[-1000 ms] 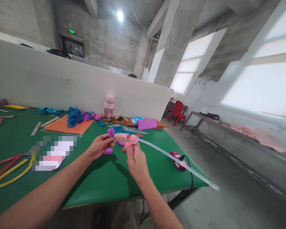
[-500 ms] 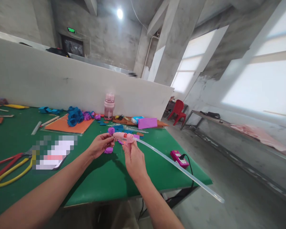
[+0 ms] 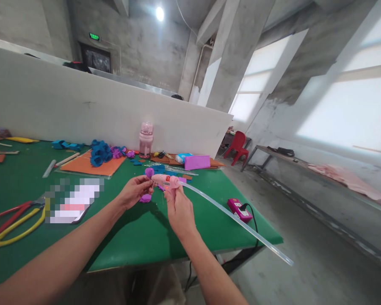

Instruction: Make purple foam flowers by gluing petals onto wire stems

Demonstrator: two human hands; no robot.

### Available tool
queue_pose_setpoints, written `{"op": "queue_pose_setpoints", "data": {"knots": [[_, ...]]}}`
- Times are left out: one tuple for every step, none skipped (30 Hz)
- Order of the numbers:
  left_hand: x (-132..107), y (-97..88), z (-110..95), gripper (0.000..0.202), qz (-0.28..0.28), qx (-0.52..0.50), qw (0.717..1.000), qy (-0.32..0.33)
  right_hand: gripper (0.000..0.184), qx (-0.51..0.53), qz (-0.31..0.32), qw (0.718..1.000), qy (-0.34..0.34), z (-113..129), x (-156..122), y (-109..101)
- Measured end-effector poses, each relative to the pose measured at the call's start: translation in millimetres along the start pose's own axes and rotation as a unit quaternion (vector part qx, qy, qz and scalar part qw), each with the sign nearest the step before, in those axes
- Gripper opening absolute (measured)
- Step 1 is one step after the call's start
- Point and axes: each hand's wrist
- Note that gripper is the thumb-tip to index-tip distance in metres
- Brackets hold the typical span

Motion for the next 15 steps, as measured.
{"op": "queue_pose_setpoints", "data": {"knots": [[0.2,-0.2,0.3,0.025,0.001,0.001,1.000,0.000,0.039,-0.001,0.000,1.000,-0.001,0.1,0.1,-0.1],[0.3,-0.5,0.6,0.025,0.001,0.002,1.000,0.002,0.039,-0.001,0.001,1.000,-0.001,0.2,0.1,-0.2],[0.4,-0.8,0.9,0.025,0.003,0.001,1.000,0.003,0.039,-0.002,0.001,1.000,-0.002,0.4,0.2,-0.3],[0.5,-1.1,1.2,0.025,0.004,0.000,1.000,0.003,0.039,-0.002,0.003,1.000,-0.003,0.7,0.3,-0.3],[0.6,-1.4,1.5,0.025,0.004,-0.001,1.000,0.003,0.040,-0.002,0.005,1.000,-0.003,1.1,0.3,-0.3],[0.8,-1.7,1.8,0.025,0.005,-0.001,1.000,0.002,0.040,-0.001,0.008,1.000,-0.003,1.4,0.4,-0.3],[0.9,-1.9,2.0,0.025,0.006,-0.001,1.000,0.002,0.040,-0.001,0.010,1.000,-0.002,1.6,0.5,-0.2],[1.1,-2.1,2.2,0.024,0.007,-0.002,1.000,0.003,0.040,-0.002,0.012,1.000,-0.001,1.7,0.5,-0.1],[1.3,-2.3,2.4,0.024,0.008,-0.003,1.000,0.004,0.040,-0.004,0.015,1.000,0.000,1.6,0.5,0.1],[1.5,-2.3,2.4,0.024,0.008,-0.004,1.000,0.005,0.040,-0.007,0.018,1.000,0.001,1.3,0.5,0.3],[1.5,-2.3,2.4,0.024,0.008,-0.004,1.000,0.005,0.040,-0.011,0.019,1.000,0.001,0.8,0.4,0.6],[1.5,-2.1,2.2,0.024,0.007,-0.005,1.000,0.005,0.040,-0.014,0.020,1.000,0.000,0.2,0.2,0.9],[1.4,-1.9,2.0,0.025,0.007,-0.004,1.000,0.005,0.041,-0.016,0.021,1.000,-0.001,-0.4,0.1,1.1],[1.2,-1.6,1.8,0.025,0.007,-0.002,1.000,0.004,0.041,-0.015,0.020,1.000,-0.002,-0.9,0.0,1.3],[1.0,-1.4,1.6,0.025,0.007,0.001,1.000,0.003,0.041,-0.014,0.019,1.000,-0.002,-1.2,-0.1,1.4]]}}
Point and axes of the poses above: each hand's wrist, its own x-axis towards the middle knuckle, its own y-axis out of the palm, z = x × y
